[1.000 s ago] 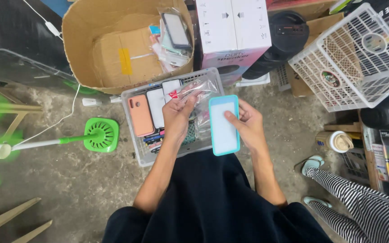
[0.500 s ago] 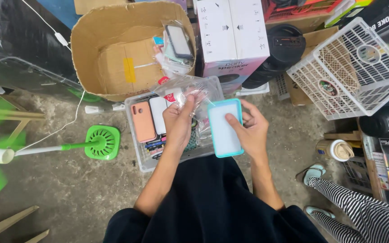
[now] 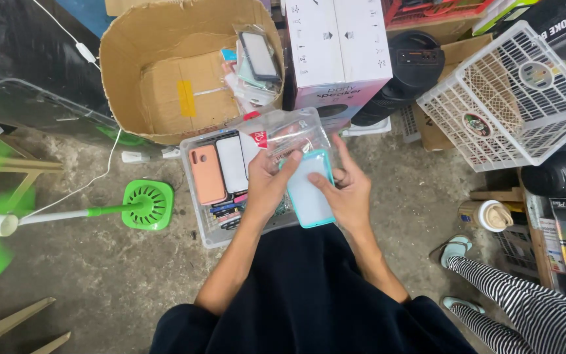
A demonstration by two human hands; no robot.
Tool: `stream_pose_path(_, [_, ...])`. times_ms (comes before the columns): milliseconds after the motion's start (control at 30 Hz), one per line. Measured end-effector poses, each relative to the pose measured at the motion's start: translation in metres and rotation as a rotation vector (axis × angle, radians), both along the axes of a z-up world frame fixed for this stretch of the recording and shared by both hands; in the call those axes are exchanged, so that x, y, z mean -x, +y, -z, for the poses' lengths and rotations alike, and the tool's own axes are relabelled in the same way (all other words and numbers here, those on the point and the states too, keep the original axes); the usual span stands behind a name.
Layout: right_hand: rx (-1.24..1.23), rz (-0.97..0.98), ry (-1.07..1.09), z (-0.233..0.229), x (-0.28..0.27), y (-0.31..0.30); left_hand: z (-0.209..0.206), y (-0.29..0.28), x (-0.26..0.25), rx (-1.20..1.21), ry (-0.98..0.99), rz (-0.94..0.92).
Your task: The person organizes phone screen protectors and cases by placing them into a plastic bin, sometimes first inserting a case into a plastic bag, and sometimes placing one packaged case into another. The person uses both hands to manipulate the items.
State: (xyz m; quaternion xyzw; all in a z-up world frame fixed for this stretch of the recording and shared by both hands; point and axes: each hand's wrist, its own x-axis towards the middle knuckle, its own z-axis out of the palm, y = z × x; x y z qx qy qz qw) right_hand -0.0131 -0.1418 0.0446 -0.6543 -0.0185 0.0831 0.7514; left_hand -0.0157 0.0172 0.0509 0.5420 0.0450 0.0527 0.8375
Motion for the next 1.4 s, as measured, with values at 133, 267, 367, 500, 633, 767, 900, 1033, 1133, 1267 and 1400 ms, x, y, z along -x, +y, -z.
stream_pose_path(133, [-0.034, -0.007, 0.013, -0.014, -0.002, 0.003, 0.011, 0.0, 0.003, -0.097, -0.06, 0.018])
stream_pose_path(267, [-0.076, 0.023, 0.061, -0.014, -0.003, 0.004, 0.017, -0.004, 0.007, -0.135, 0.054, 0.053])
stream_pose_path(367, [-0.153, 0.006, 0.106, -0.002, -0.002, 0.003, 0.026, -0.009, 0.009, -0.131, 0.132, -0.035])
stream_pose_path(500, [-0.087, -0.242, -0.101, 0.002, 0.0, -0.015, 0.024, -0.005, 0.004, 0.079, 0.198, -0.264])
stream_pose_path(633, [0.038, -0.366, -0.008, 0.039, 0.009, -0.028, 0.023, 0.006, -0.001, 0.242, 0.109, -0.307])
stream_pose_path(767, [-0.173, -0.268, 0.342, 0.039, 0.02, -0.022, 0.017, 0.009, 0.001, 0.061, 0.136, -0.24])
stream_pose_path(900, [-0.219, -0.216, 0.305, 0.037, 0.027, -0.015, 0.023, 0.003, 0.005, -0.065, 0.103, -0.213])
stream_pose_path(1033, [-0.277, -0.234, 0.316, 0.03, 0.024, -0.012, 0.029, 0.01, 0.014, -0.057, 0.24, -0.148])
stream_pose_path(1133, [-0.326, -0.297, 0.332, 0.035, 0.021, -0.019, 0.001, 0.021, 0.014, 0.253, 0.008, -0.014])
stream_pose_path(1267, [-0.295, -0.401, 0.35, 0.032, 0.021, -0.024, -0.028, 0.03, 0.013, 0.605, -0.12, 0.196])
stream_pose_path(1400, [-0.347, -0.449, 0.41, 0.03, 0.023, -0.025, -0.019, 0.033, 0.014, 0.444, -0.134, 0.132])
